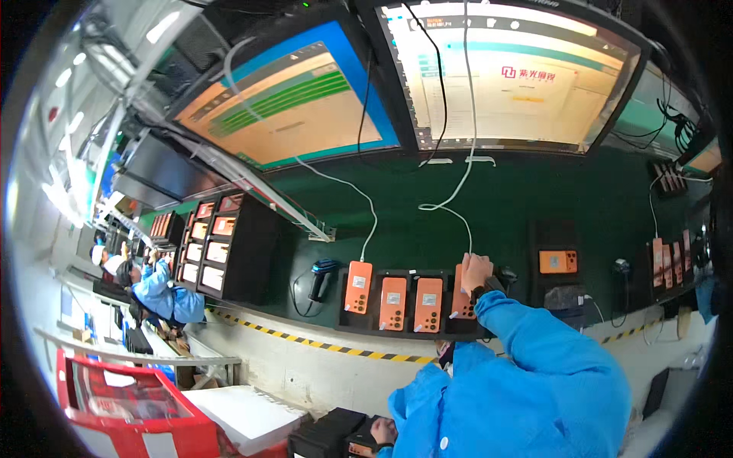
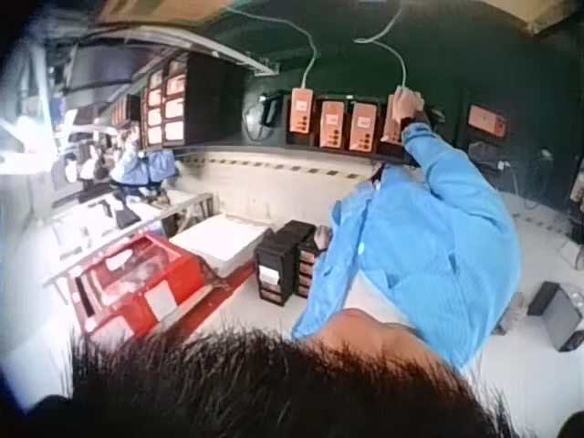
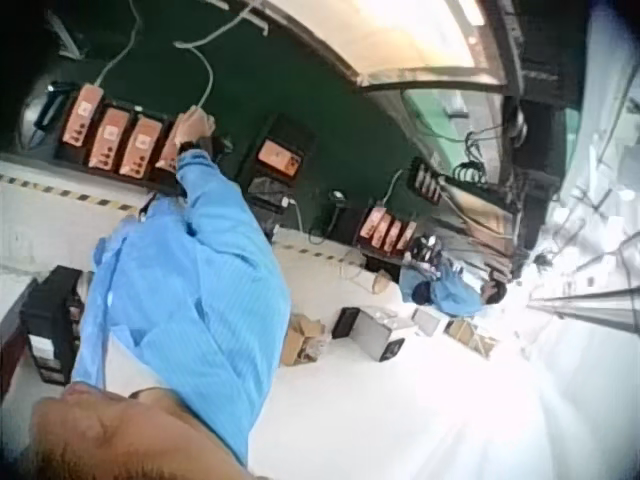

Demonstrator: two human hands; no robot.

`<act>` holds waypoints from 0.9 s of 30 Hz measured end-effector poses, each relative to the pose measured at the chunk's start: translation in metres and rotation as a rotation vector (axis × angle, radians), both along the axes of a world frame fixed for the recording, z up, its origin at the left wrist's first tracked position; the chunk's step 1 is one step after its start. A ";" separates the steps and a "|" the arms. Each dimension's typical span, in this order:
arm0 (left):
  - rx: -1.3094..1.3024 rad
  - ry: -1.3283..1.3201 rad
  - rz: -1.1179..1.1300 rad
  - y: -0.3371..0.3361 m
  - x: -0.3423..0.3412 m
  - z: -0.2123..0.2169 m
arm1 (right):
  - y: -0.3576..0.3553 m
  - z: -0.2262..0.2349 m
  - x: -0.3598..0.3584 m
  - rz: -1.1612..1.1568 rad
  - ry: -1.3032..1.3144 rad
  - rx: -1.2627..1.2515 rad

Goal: The person is scanning barcode stickers on several handheld electronic devices using a handheld barcode scanner.

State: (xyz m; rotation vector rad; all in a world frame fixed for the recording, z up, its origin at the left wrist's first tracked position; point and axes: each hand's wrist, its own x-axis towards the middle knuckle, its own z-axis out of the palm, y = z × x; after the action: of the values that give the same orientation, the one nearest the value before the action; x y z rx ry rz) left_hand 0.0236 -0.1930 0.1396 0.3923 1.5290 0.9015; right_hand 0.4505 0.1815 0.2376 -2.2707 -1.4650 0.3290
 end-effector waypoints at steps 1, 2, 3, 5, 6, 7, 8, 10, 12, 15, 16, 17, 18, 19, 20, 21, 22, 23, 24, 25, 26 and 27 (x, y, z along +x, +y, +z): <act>-0.114 0.121 0.228 0.052 0.028 0.057 | 0.000 -0.022 0.003 -0.086 -0.042 0.134; -0.180 0.154 0.273 0.061 0.010 0.048 | -0.001 -0.015 -0.010 -0.079 -0.026 0.111; -0.157 0.164 0.273 0.078 -0.002 0.040 | -0.001 -0.007 -0.021 -0.085 -0.037 0.099; -0.157 0.216 0.170 0.139 0.008 0.076 | -0.009 -0.018 -0.026 -0.095 -0.066 0.158; -0.169 0.220 0.145 0.160 0.006 0.079 | -0.013 -0.009 -0.034 -0.118 0.007 -0.029; -0.133 0.229 0.066 0.180 0.004 0.078 | -0.018 -0.010 -0.036 -0.059 0.019 0.063; -0.096 0.236 -0.012 0.198 0.002 0.079 | -0.023 -0.011 -0.035 0.000 0.028 0.156; -0.072 0.262 -0.098 0.230 -0.001 0.086 | -0.035 0.014 -0.025 -0.111 -0.039 0.269; 0.015 0.285 -0.183 0.261 0.007 0.101 | -0.050 0.006 -0.011 -0.414 -0.225 0.377; 0.085 0.268 -0.214 0.302 0.036 0.145 | -0.087 -0.021 0.004 -0.718 0.019 0.222; 0.151 0.259 -0.312 0.314 0.046 0.155 | -0.094 -0.032 0.012 -0.724 0.010 0.216; 0.217 0.249 -0.408 0.324 0.058 0.162 | -0.099 -0.057 0.020 -0.739 0.235 0.261; 0.271 0.239 -0.452 0.335 0.072 0.167 | -0.107 -0.087 0.029 -0.751 0.462 0.305; 0.287 0.181 -0.467 0.342 0.070 0.157 | -0.097 -0.071 0.035 -0.727 0.647 0.210; 0.303 0.123 -0.482 0.349 0.067 0.146 | -0.098 -0.053 0.031 -0.761 0.987 0.202; 0.297 0.112 -0.491 0.358 0.073 0.145 | -0.103 -0.033 0.027 -0.727 1.088 0.305; 0.298 0.126 -0.558 0.366 0.079 0.147 | -0.107 -0.016 0.021 -0.686 1.187 0.408; 0.298 0.141 -0.620 0.372 0.083 0.147 | -0.111 0.015 0.008 -0.617 1.190 0.353; 0.291 0.129 -0.622 0.378 0.091 0.144 | -0.115 0.028 -0.009 -0.559 1.186 0.363; 0.309 0.090 -0.642 0.381 0.097 0.137 | -0.118 0.038 -0.028 -0.517 1.214 0.264; 0.327 0.049 -0.661 0.383 0.102 0.130 | -0.119 0.043 -0.046 -0.475 1.240 0.163; 0.318 0.039 -0.659 0.385 0.105 0.123 | -0.119 0.040 -0.065 -0.429 1.208 0.092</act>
State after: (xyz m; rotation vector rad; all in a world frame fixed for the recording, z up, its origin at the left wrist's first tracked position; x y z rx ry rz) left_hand 0.1291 0.1920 0.2626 1.0758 1.1660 0.6039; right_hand 0.3859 0.0627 0.2775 -1.6367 -0.3500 1.1739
